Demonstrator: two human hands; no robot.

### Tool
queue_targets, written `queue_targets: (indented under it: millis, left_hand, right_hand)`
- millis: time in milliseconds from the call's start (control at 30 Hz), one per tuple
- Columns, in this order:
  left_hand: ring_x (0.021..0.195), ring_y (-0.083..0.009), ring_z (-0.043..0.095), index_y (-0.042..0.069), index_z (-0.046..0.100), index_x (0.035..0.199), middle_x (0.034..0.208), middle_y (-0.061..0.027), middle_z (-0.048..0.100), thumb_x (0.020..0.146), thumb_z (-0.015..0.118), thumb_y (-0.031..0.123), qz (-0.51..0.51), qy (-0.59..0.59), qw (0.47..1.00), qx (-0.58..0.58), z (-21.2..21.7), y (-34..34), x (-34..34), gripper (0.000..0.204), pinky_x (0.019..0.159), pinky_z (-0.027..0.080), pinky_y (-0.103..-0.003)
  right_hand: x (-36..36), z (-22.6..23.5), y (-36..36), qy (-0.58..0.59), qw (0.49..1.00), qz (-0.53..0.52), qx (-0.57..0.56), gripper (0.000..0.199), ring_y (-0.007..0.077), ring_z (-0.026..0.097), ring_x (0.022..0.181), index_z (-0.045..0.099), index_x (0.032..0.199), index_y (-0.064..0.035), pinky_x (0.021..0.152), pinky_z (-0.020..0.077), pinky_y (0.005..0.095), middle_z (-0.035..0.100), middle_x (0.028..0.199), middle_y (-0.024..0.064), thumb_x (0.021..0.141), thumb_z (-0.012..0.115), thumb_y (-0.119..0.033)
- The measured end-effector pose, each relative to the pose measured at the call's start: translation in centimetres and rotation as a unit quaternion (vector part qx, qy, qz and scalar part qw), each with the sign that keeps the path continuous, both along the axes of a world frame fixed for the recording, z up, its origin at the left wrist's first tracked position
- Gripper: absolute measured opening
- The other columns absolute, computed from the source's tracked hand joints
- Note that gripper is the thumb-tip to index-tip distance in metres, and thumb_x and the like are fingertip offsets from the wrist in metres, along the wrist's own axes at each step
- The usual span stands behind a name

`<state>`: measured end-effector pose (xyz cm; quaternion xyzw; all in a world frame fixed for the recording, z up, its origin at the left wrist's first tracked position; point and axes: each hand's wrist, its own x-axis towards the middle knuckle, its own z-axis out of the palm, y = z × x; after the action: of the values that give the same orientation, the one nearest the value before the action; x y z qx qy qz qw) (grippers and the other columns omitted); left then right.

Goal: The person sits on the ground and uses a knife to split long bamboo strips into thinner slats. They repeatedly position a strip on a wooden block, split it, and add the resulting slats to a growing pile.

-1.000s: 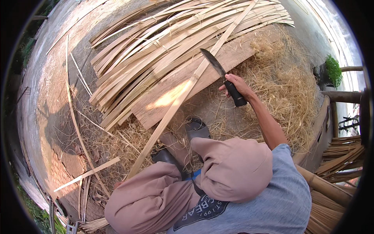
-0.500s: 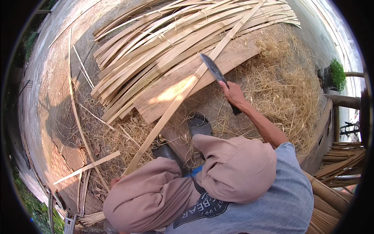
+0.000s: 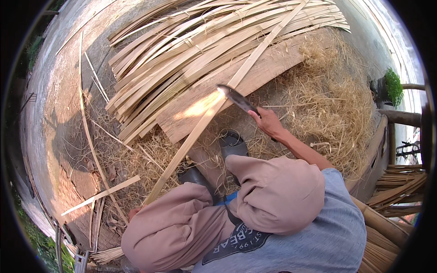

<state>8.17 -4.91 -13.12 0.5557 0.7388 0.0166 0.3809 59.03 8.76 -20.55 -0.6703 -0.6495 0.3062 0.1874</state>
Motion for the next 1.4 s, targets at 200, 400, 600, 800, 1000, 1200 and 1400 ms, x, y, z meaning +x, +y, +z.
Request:
queue_targets:
  millis: [200,400,600,800,1000,1200,1400]
  left_hand:
    - [0.069,-0.0257,0.067,0.004,0.071,0.096,0.079,-0.0112,0.072,0.089,0.078,0.042,0.002,-0.006,1.0,-0.002,-0.2,-0.4,0.5,0.04,0.064,0.05,-0.038]
    - [0.069,-0.0259,0.067,0.004,0.071,0.097,0.079,-0.0114,0.072,0.089,0.078,0.043,0.008,-0.007,1.0,-0.015,-0.7,-1.3,0.0,0.04,0.065,0.05,-0.038]
    - [0.069,-0.0261,0.067,0.004,0.071,0.097,0.079,-0.0115,0.072,0.088,0.078,0.044,-0.002,-0.016,1.0,0.003,-1.3,-0.5,1.4,0.041,0.065,0.05,-0.038]
    - [0.069,-0.0263,0.067,0.004,0.071,0.097,0.079,-0.0116,0.071,0.088,0.077,0.044,-0.017,-0.025,0.999,0.019,-1.6,1.4,2.4,0.042,0.065,0.05,-0.038]
    - [0.069,-0.0265,0.067,0.004,0.071,0.097,0.079,-0.0118,0.071,0.088,0.077,0.045,-0.017,-0.027,0.999,0.022,-1.7,1.8,2.5,0.042,0.065,0.05,-0.039]
    - [0.07,-0.0267,0.067,0.004,0.071,0.098,0.079,-0.0119,0.071,0.088,0.077,0.046,-0.02,-0.032,0.999,0.028,-1.8,2.6,2.9,0.043,0.065,0.05,-0.039]
    - [0.07,-0.0268,0.067,0.004,0.071,0.098,0.079,-0.0121,0.071,0.088,0.077,0.046,-0.035,-0.039,0.998,0.039,-1.8,3.8,3.7,0.043,0.065,0.05,-0.039]
  right_hand:
    - [-0.4,1.6,1.8,0.103,0.98,-0.147,-0.091,0.058,0.0432,0.062,0.062,0.062,0.082,-0.0005,0.062,0.0503,0.0504,0.062,0.065,0.0231,0.105,0.051,-0.052]
    - [-3.3,5.3,-0.4,-0.052,0.978,0.188,-0.071,0.057,0.0407,0.066,0.067,0.065,0.087,-0.0005,0.066,0.0519,0.0512,0.062,0.066,0.0239,0.102,0.054,-0.055]
    - [1.9,1.2,3.4,-0.049,0.97,-0.065,0.229,0.046,0.0423,0.067,0.072,0.054,0.129,-0.004,0.071,0.0521,0.0517,0.067,0.077,0.0228,0.099,0.063,-0.038]
    - [3.5,2.1,3.1,-0.102,0.981,-0.151,-0.063,0.047,0.0471,0.069,0.082,0.056,0.116,-0.0003,0.075,0.0537,0.0544,0.069,0.083,0.0268,0.093,0.069,-0.04]
    - [1.6,3.5,-0.1,-0.18,0.973,0.135,-0.05,0.043,0.0467,0.069,0.08,0.06,0.095,0.0016,0.072,0.0551,0.0523,0.069,0.079,0.0264,0.093,0.068,-0.041]
    - [4.7,2.5,2.8,-0.195,0.98,0.025,-0.016,0.038,0.0446,0.07,0.079,0.06,0.095,-0.0011,0.071,0.0562,0.0518,0.069,0.08,0.0258,0.091,0.069,-0.038]
    - [10.6,1.8,7.9,-0.211,0.965,-0.155,-0.032,0.041,0.0446,0.071,0.08,0.058,0.098,-0.001,0.073,0.0568,0.0556,0.071,0.082,0.0251,0.092,0.068,-0.041]
